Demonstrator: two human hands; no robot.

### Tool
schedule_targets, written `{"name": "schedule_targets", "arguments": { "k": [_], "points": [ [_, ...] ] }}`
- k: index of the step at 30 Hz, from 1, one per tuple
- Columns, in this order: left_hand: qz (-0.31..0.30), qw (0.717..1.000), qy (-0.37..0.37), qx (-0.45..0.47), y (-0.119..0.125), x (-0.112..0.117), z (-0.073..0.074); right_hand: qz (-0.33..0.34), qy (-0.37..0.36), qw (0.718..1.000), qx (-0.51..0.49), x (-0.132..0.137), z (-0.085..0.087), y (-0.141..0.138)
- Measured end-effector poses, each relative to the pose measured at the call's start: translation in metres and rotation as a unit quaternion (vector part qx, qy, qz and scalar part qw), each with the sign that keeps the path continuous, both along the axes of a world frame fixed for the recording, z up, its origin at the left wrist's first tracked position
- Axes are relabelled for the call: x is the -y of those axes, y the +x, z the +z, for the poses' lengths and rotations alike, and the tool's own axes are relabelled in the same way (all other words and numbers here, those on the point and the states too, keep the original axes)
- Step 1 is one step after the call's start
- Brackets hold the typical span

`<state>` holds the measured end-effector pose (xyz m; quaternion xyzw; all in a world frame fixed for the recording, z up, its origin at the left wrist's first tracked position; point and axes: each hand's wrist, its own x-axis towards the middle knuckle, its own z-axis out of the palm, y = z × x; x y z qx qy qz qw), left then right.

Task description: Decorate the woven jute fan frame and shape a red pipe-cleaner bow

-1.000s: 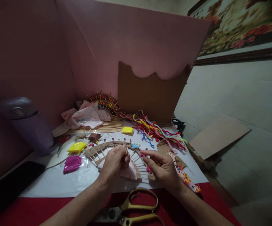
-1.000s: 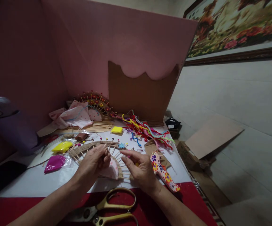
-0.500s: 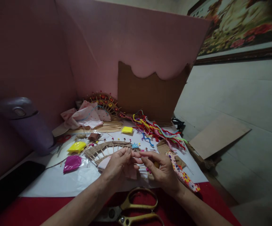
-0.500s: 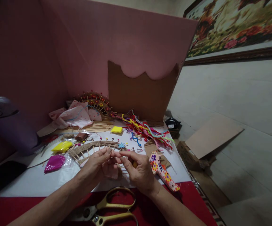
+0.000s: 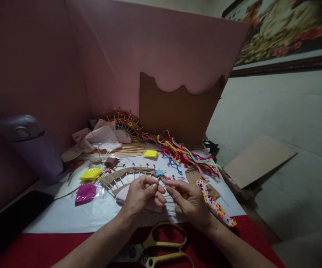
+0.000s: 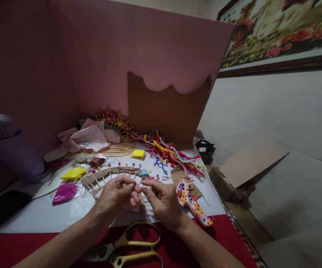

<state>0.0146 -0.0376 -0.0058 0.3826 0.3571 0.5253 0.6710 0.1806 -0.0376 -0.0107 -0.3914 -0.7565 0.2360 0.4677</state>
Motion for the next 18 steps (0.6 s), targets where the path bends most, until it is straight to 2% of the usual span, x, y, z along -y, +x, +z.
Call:
{"name": "schedule_targets", "arguments": {
  "k": [12, 18],
  "points": [
    [-0.079, 0.994, 0.077, 0.021, 0.0066, 0.0063, -0.0027, 0.0, -0.04, 0.999, -0.027, -0.0035, -0.0059, 0.0011],
    [-0.056, 0.997, 0.049, 0.001, 0.0053, 0.0064, 0.0019, 0.014, -0.043, 0.998, -0.036, -0.0006, 0.0006, -0.0002]
  ]
}}
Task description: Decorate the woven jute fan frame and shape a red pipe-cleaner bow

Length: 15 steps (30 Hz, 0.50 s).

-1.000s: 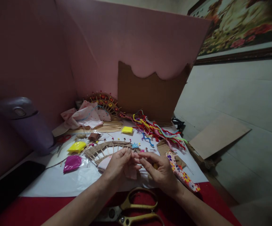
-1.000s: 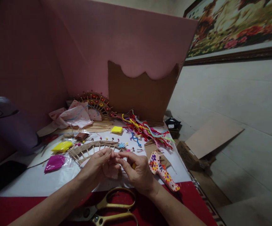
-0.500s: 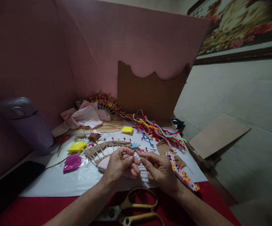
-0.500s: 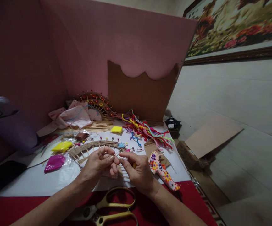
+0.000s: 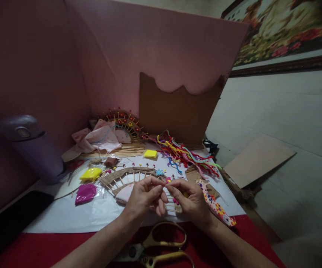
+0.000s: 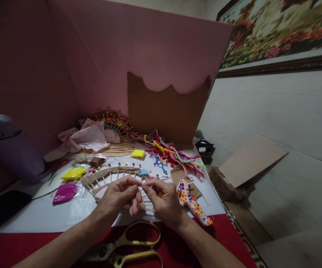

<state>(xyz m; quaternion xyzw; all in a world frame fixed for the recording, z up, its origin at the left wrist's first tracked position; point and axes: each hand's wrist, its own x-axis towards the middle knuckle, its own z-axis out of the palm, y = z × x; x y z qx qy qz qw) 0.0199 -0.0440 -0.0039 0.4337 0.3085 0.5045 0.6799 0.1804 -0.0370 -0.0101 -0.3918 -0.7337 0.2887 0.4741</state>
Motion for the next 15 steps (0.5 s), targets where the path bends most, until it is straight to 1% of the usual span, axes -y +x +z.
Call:
{"name": "schedule_targets", "arguments": {
  "k": [3, 6, 8, 11, 15],
  "points": [
    [0.052, 0.997, -0.06, -0.001, -0.0033, -0.0038, 0.0019, 0.01, 0.002, 1.0, -0.001, 0.0017, 0.0022, 0.0002],
    [0.089, 0.992, -0.085, 0.017, -0.0048, -0.0048, 0.0039, 0.01, 0.012, 1.0, 0.004, 0.0012, 0.0011, 0.001],
    [0.089, 0.991, -0.09, 0.036, -0.0043, -0.0033, 0.0047, 0.01, 0.009, 1.0, 0.008, 0.0005, -0.0005, 0.0013],
    [0.069, 0.991, -0.104, 0.049, -0.003, -0.0012, 0.0041, 0.013, -0.003, 1.0, 0.013, -0.0002, -0.0026, 0.0014],
    [0.081, 0.991, -0.1, 0.033, -0.0032, -0.0037, 0.001, 0.005, 0.002, 1.0, 0.017, -0.0001, -0.0035, 0.001]
  ]
}}
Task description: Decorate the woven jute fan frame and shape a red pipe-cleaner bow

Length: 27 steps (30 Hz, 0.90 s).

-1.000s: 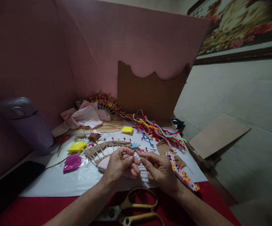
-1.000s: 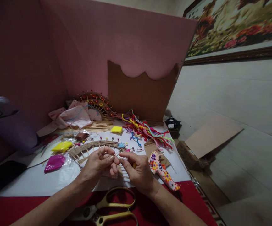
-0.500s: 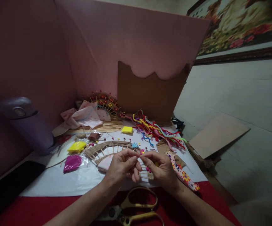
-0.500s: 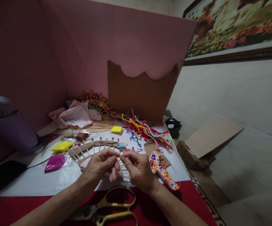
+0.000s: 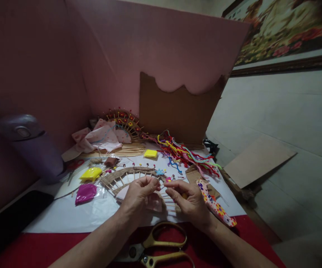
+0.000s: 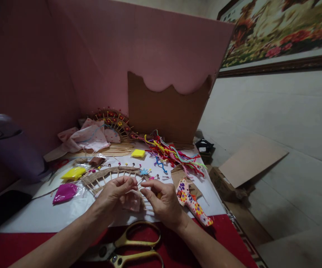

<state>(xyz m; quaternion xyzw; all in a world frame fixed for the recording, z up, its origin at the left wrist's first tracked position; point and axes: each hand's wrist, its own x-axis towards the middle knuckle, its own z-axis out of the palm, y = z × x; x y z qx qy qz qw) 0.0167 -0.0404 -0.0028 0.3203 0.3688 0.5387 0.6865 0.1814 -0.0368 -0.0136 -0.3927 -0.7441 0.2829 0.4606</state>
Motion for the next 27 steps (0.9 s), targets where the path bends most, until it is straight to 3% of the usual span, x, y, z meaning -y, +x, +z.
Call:
{"name": "schedule_targets", "arguments": {
  "k": [3, 6, 9, 12, 14, 17, 19, 23, 27],
  "points": [
    [0.023, 0.997, 0.051, -0.046, 0.0, -0.002, 0.0, 0.017, -0.027, 0.999, -0.013, 0.0, 0.001, -0.001],
    [0.059, 0.985, 0.13, -0.096, 0.003, 0.002, 0.004, 0.1, -0.116, 0.986, -0.061, 0.0, 0.004, -0.004],
    [0.028, 0.984, 0.136, -0.116, 0.008, 0.008, 0.008, 0.202, -0.22, 0.947, -0.12, -0.001, 0.005, -0.007],
    [0.013, 0.974, 0.163, -0.156, 0.008, 0.011, 0.011, 0.23, -0.297, 0.907, -0.188, -0.003, 0.003, -0.007],
    [0.043, 0.946, 0.228, -0.228, 0.007, 0.011, 0.01, 0.225, -0.333, 0.885, -0.237, -0.005, 0.001, -0.006],
    [0.109, 0.853, 0.35, -0.371, 0.006, 0.01, 0.005, 0.209, -0.356, 0.866, -0.283, -0.007, 0.0, -0.005],
    [0.129, 0.801, 0.391, -0.434, 0.007, 0.01, 0.001, 0.2, -0.363, 0.864, -0.285, -0.008, 0.001, -0.005],
    [0.134, 0.771, 0.399, -0.477, 0.005, 0.007, 0.002, 0.196, -0.362, 0.867, -0.281, -0.009, 0.002, -0.005],
    [0.217, 0.755, 0.407, -0.466, -0.013, 0.003, 0.029, 0.183, -0.346, 0.87, -0.301, -0.01, 0.002, -0.003]
  ]
}}
